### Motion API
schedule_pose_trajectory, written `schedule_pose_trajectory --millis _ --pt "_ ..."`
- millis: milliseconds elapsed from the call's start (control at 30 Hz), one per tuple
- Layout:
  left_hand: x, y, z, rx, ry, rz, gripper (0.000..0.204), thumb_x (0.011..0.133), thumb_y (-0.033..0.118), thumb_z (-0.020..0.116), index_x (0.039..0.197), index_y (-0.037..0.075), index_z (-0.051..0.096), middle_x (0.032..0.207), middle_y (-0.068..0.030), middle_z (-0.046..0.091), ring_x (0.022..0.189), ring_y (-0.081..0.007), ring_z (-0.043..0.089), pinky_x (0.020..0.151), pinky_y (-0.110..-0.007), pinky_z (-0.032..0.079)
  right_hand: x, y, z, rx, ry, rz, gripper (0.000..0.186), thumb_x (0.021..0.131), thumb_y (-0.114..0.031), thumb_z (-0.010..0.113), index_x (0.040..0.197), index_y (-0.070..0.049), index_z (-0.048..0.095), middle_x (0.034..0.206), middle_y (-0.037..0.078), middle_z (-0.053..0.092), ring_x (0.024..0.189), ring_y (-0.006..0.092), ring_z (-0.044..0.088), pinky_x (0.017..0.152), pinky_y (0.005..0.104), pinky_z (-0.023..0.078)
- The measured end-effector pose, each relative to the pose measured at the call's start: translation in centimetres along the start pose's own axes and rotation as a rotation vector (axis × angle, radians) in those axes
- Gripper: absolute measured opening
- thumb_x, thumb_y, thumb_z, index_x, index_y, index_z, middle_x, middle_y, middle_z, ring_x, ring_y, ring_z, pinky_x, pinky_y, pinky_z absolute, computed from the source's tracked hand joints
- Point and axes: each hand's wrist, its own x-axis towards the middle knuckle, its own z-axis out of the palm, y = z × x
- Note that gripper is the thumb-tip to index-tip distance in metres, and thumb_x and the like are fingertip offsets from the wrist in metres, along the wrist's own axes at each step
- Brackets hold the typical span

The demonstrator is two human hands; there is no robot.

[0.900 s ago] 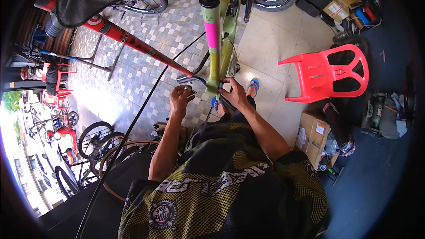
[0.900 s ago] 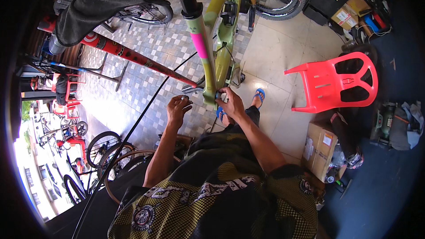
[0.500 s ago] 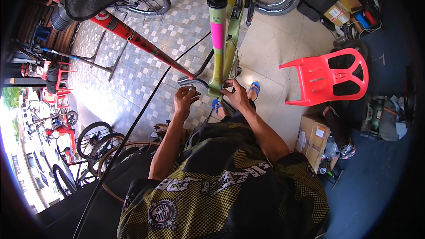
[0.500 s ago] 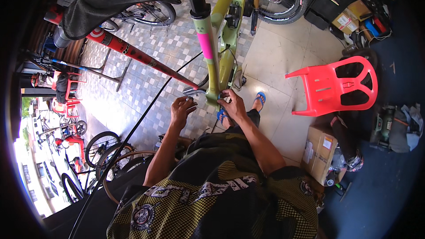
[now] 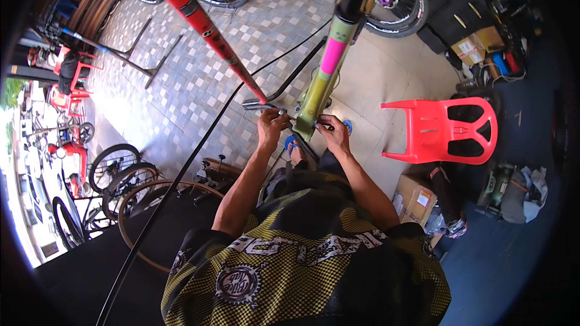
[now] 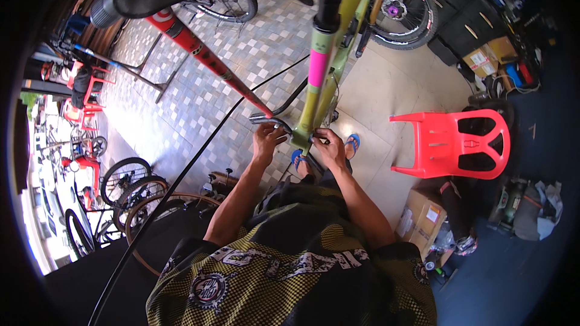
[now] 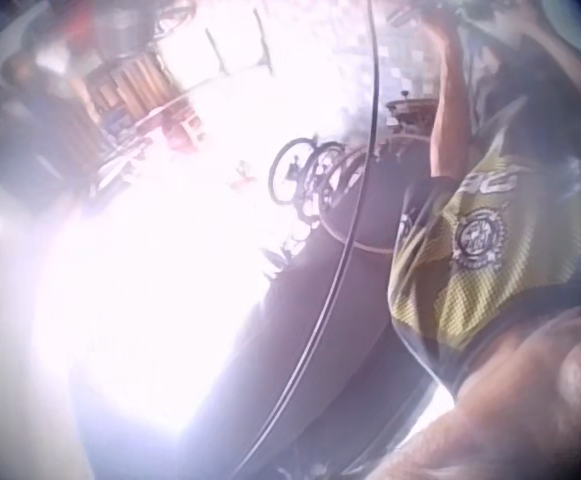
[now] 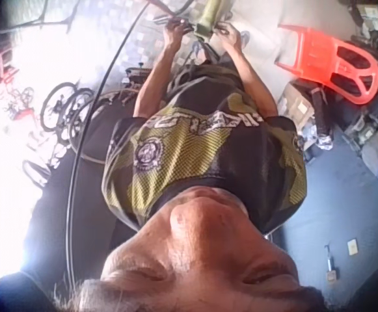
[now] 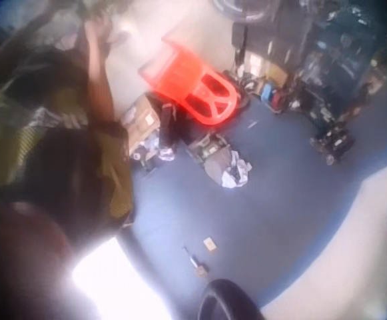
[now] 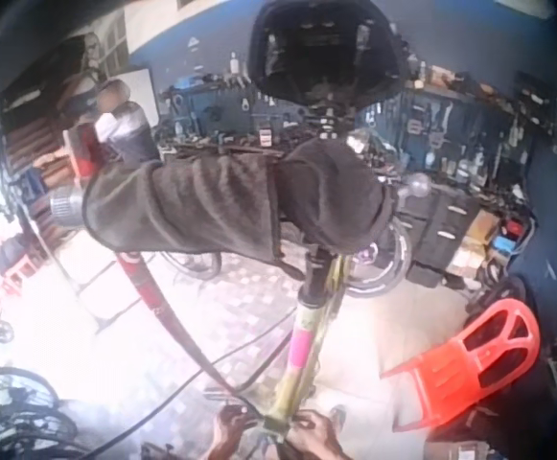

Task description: The person uses a yellow-handled screwdriver to tighten a bolt on the lower frame of a lime-green bicycle mounted on a red repair stand. The person repeatedly adjusts the bolt and repositions the tool while working in a bicycle repair shop.

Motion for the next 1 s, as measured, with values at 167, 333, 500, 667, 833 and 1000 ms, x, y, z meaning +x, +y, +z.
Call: schedule_pose_trajectory --millis 167,333,500,667,833,1000 --pt "1.4 -1.7 0.7 0.149 0.054 0.103 0.033 0.092 0.005 0.072 0.118 -0.008 0.055 0.111 -0.0201 0.066 0.093 -0.0261 0.073 0.073 -0.035 0.064 -0.3 -0.8 0.1 -0.017 0.028 0.092 0.029 0.093 -0.01 0.075 0.119 0.001 0.068 0.099 0.006 0.073 0.086 0.0119 0.065 0.074 0.0263 0.052" --pt "2.2 -2.1 1.1 0.176 0.023 0.139 0.032 0.091 0.005 0.073 0.115 -0.007 0.057 0.107 -0.0187 0.068 0.09 -0.0236 0.073 0.072 -0.034 0.063 -0.3 -0.9 0.5 0.116 0.068 0.22 0.024 0.096 -0.015 0.074 0.115 -0.001 0.07 0.073 -0.006 0.056 0.056 0.0035 0.044 0.048 0.0221 0.035" --pt "1.8 -1.6 1.3 0.312 0.019 0.161 0.03 0.088 0.009 0.077 0.108 -0.007 0.061 0.099 -0.016 0.071 0.088 -0.0201 0.072 0.071 -0.032 0.059 -0.6 -1.6 0.5 0.181 0.065 0.334 0.024 0.096 -0.015 0.074 0.115 -0.001 0.07 0.071 -0.007 0.053 0.054 0.0025 0.042 0.047 0.0211 0.034" --pt "0.9 -1.3 2.0 0.423 0.0 0.254 0.03 0.087 0.011 0.078 0.106 -0.007 0.063 0.097 -0.0156 0.072 0.09 -0.02 0.07 0.078 -0.033 0.056 -0.9 -2.1 0.7 0.236 0.086 0.352 0.023 0.096 -0.014 0.073 0.115 -0.001 0.071 0.071 -0.008 0.053 0.053 0.0021 0.042 0.047 0.0213 0.034" --pt "0.3 -1.4 1.8 0.322 -0.05 0.236 0.024 0.091 0.011 0.074 0.107 -0.006 0.066 0.096 -0.0147 0.073 0.091 -0.0204 0.07 0.08 -0.034 0.056 -0.9 -2.4 0.8 0.252 0.095 0.387 0.023 0.096 -0.013 0.073 0.115 -0.002 0.071 0.072 -0.008 0.053 0.054 0.0019 0.042 0.047 0.021 0.033" --pt "-0.2 -1.2 1.8 0.447 -0.049 0.285 0.021 0.094 0.013 0.072 0.104 -0.005 0.069 0.096 -0.0141 0.075 0.09 -0.0194 0.071 0.082 -0.034 0.056 -1.0 -2.2 0.6 0.247 0.084 0.36 0.022 0.096 -0.015 0.073 0.114 -0.003 0.071 0.073 -0.008 0.054 0.055 0.002 0.042 0.047 0.0215 0.034"
